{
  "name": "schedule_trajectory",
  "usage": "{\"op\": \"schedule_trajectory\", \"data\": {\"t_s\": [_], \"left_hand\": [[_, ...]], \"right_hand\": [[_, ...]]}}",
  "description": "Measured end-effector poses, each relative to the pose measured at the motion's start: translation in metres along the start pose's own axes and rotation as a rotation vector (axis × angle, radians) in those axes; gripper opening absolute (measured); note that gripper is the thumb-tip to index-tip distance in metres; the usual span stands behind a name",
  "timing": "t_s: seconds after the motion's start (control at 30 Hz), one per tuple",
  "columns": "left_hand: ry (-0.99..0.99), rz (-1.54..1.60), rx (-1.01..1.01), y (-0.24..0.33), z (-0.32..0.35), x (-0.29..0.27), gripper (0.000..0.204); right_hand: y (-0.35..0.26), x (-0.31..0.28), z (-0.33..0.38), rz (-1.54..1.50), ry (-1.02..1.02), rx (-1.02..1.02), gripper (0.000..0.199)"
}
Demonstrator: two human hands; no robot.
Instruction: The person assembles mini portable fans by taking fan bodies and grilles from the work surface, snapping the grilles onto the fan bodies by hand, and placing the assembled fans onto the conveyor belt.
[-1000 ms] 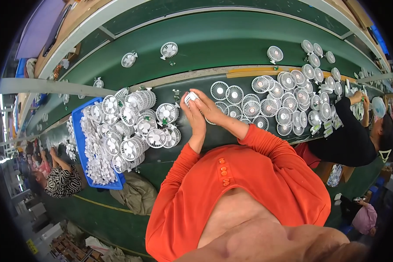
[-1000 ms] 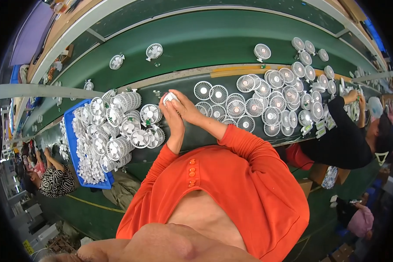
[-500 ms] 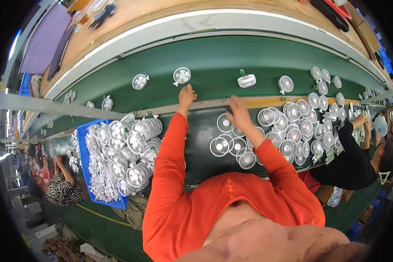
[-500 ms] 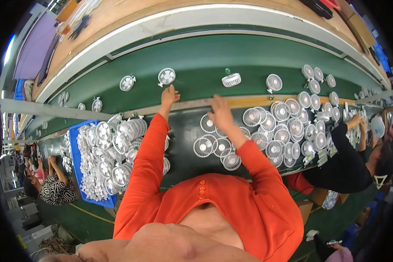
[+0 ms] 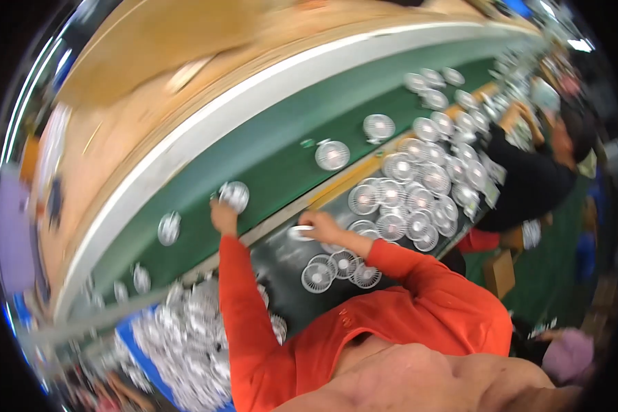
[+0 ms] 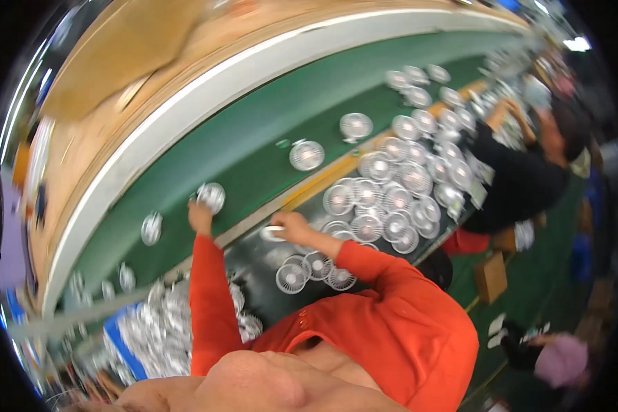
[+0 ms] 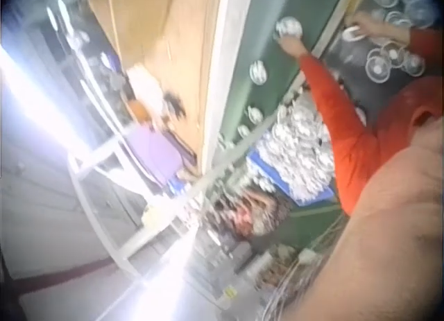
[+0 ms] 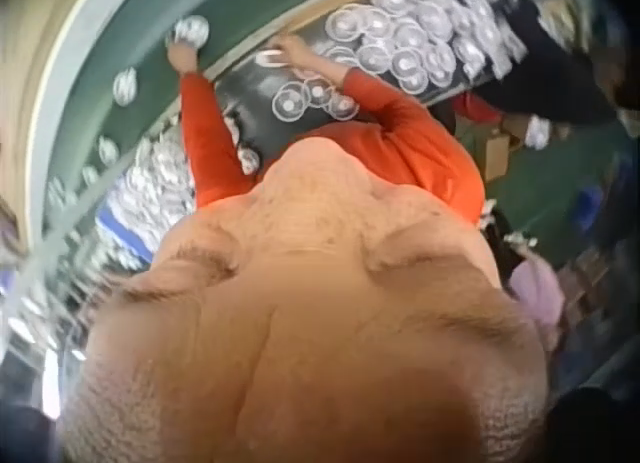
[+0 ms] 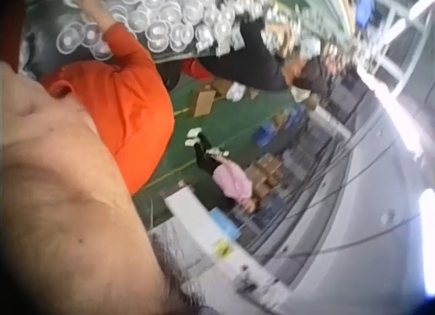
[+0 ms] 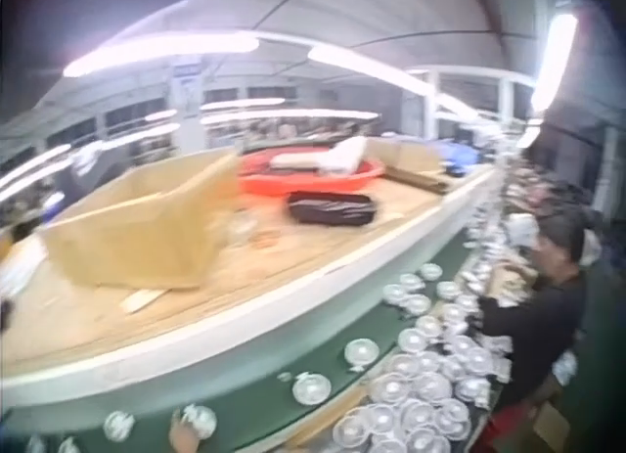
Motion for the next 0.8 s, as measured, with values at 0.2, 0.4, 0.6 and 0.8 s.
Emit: {"op": "schedule_trajectory", "data": {"t_s": [0.2, 0.4, 0.6, 0.8], "left_hand": [[-0.252, 1.296, -0.287, 0.13, 0.081, -0.098, 0.031], [-0.821, 2.205, -0.639, 0.188, 0.186, -0.134, 0.051], [-1.227, 2.505, -0.437, 0.246, 0.208, -0.162, 0.052], [-1.069, 2.668, -0.528, 0.195, 0.226, -0.203, 0.047]], "right_hand": [[-0.015, -0.067, 0.001, 0.126, 0.57, -0.306, 0.025], [-0.038, -0.004, 0.031, 0.083, 0.159, -0.339, 0.033], [-0.057, 0.001, 0.061, 0.11, -0.005, -0.404, 0.043], [-0.069, 0.019, 0.06, 0.268, -0.127, -0.61, 0.064]]}}
Point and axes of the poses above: each hand's wrist, its own z-axis away from the middle knuckle, its own x-axis out of the palm, y = z × x, the point moved 7 cm from there along -z, towards the middle knuckle, and after that the axes turned 10 degrees about -x, right-handed, at the moved point
